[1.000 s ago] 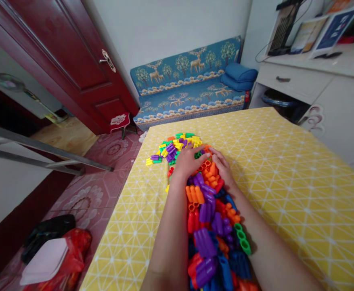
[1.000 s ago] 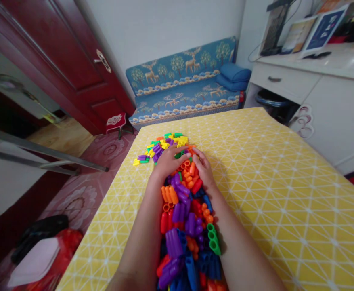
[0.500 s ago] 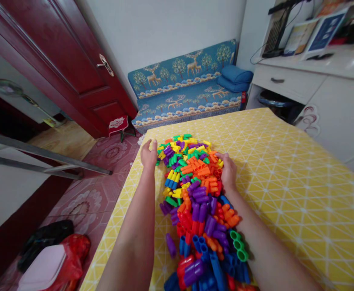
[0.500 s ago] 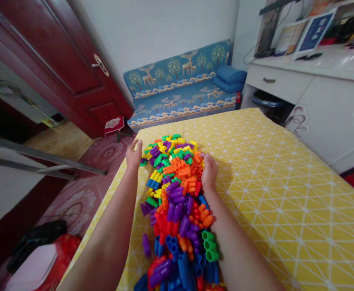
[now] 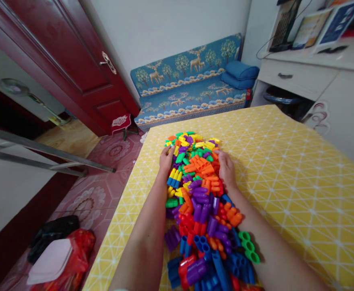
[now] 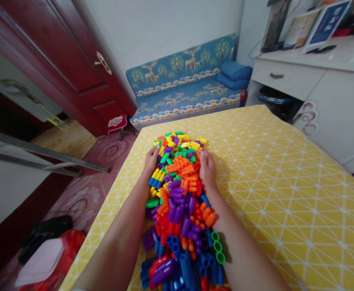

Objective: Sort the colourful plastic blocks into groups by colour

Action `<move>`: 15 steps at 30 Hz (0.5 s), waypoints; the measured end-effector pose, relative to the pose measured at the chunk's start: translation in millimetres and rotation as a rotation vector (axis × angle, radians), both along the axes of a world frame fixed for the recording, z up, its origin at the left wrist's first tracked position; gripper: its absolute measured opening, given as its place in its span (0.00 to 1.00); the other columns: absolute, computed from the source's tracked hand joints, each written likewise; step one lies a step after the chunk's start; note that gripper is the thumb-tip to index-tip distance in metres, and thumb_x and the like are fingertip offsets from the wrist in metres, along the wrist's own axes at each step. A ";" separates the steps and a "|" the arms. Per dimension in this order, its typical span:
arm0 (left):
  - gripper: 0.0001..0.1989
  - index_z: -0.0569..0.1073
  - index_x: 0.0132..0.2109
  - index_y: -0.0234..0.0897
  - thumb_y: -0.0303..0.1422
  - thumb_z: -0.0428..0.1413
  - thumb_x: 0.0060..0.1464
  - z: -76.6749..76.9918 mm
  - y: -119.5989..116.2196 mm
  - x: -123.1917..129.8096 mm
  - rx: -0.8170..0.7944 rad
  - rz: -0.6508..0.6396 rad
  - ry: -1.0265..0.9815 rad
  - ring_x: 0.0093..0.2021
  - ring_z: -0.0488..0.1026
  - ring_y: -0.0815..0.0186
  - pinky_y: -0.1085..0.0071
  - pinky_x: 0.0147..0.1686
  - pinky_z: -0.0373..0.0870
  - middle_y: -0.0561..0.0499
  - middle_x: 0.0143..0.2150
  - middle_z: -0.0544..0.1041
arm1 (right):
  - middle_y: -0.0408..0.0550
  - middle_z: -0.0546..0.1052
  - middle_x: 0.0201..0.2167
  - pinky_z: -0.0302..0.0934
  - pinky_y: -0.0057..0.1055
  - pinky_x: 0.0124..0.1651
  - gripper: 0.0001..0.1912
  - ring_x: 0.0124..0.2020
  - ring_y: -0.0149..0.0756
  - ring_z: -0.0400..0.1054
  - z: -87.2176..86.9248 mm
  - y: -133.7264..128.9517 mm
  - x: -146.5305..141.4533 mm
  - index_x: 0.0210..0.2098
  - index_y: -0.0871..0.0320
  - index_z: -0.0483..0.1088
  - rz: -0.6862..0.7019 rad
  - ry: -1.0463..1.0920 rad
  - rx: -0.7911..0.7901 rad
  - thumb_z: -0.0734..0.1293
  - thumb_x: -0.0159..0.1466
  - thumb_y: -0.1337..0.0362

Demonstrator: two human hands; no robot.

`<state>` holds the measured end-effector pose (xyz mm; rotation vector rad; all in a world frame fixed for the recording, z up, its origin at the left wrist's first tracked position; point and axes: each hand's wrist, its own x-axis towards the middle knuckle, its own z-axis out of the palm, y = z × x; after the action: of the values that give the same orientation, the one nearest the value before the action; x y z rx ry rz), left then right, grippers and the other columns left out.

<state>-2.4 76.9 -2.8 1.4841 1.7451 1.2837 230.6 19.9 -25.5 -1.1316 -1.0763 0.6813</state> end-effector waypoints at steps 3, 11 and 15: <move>0.24 0.74 0.53 0.33 0.45 0.55 0.55 10.0 -3.9 18.4 0.044 -0.115 -0.048 0.58 0.68 0.56 0.62 0.60 0.60 0.43 0.56 0.74 | 0.53 0.74 0.49 0.56 0.42 0.58 0.26 0.53 0.41 0.65 -0.3 -0.3 0.1 0.44 0.56 0.73 0.025 -0.039 0.003 0.56 0.65 0.44; 0.25 0.70 0.59 0.48 0.49 0.52 0.57 70.0 -46.6 55.3 0.006 -0.609 0.309 0.70 0.47 0.52 0.49 0.67 0.36 0.49 0.66 0.63 | 0.54 0.76 0.46 0.58 0.42 0.56 0.27 0.50 0.42 0.67 2.5 -3.3 0.9 0.43 0.58 0.73 0.005 0.025 -0.035 0.54 0.66 0.45; 0.23 0.75 0.54 0.45 0.50 0.51 0.57 85.9 -33.0 50.5 0.112 -0.722 0.344 0.70 0.49 0.53 0.52 0.67 0.43 0.49 0.65 0.64 | 0.55 0.77 0.46 0.58 0.41 0.56 0.27 0.49 0.41 0.68 3.8 -4.4 0.7 0.42 0.59 0.74 -0.006 0.074 -0.036 0.55 0.65 0.44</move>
<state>48.1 43.9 83.1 2.2211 1.1246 0.7802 231.3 15.6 -21.8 -1.1321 -1.0012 0.7350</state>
